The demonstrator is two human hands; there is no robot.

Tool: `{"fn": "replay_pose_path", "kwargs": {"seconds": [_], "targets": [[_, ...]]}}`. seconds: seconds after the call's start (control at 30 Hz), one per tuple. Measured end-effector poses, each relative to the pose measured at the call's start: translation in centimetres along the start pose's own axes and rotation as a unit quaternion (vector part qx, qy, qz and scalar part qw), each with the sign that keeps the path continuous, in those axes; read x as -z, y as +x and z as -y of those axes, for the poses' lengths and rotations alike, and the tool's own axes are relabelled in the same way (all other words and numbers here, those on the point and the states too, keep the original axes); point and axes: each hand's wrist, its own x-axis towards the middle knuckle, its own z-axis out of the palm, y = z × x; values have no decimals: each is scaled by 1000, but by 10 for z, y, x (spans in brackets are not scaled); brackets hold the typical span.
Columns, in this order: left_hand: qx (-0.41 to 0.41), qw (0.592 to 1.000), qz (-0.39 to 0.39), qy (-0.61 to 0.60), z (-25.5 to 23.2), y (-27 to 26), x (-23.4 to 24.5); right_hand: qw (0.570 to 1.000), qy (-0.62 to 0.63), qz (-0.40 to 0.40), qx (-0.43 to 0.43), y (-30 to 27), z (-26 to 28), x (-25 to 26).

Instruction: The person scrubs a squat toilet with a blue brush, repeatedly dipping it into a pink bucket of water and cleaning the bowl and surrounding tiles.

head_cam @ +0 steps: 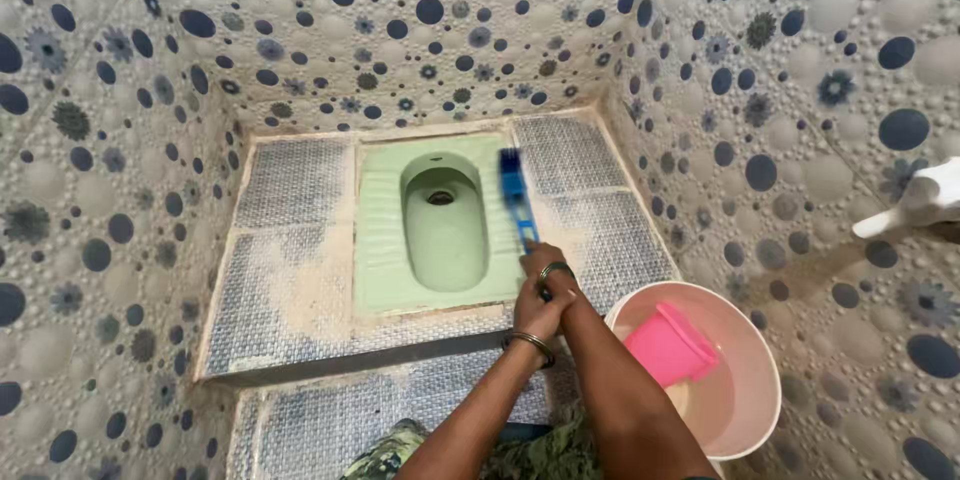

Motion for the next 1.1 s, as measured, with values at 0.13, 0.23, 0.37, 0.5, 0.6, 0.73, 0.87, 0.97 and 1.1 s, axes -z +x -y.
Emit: {"fn": "replay_pose_path", "kwargs": {"seconds": [0.13,0.23,0.37,0.5,0.6,0.73,0.87,0.97,1.1], "targets": [[50,997,-52,34,-12,-2,-1,999,-15,1,46,0,-1,0],[100,995,-20,-6,-14,-3,-1,997,-28,-63,17,1,-9,4],[18,998,32,-45,-12,-5,-5,988,-103,-100,-49,1,-19,14],[70,996,23,-55,-13,-8,-8,992,-94,-72,47,-2,-21,14],[72,993,44,-86,-16,-14,-15,992,-50,-79,90,-8,-29,23],[90,976,124,-155,-12,-24,-24,996,-54,-68,17,-15,-46,43],[129,979,77,-135,-9,-28,-33,982,-186,-35,-10,-23,-51,46],[145,975,22,-170,-10,-28,-33,968,-247,11,51,-28,-48,35],[154,982,32,-106,-16,-31,-27,978,-112,-82,158,-33,-48,31]]}}
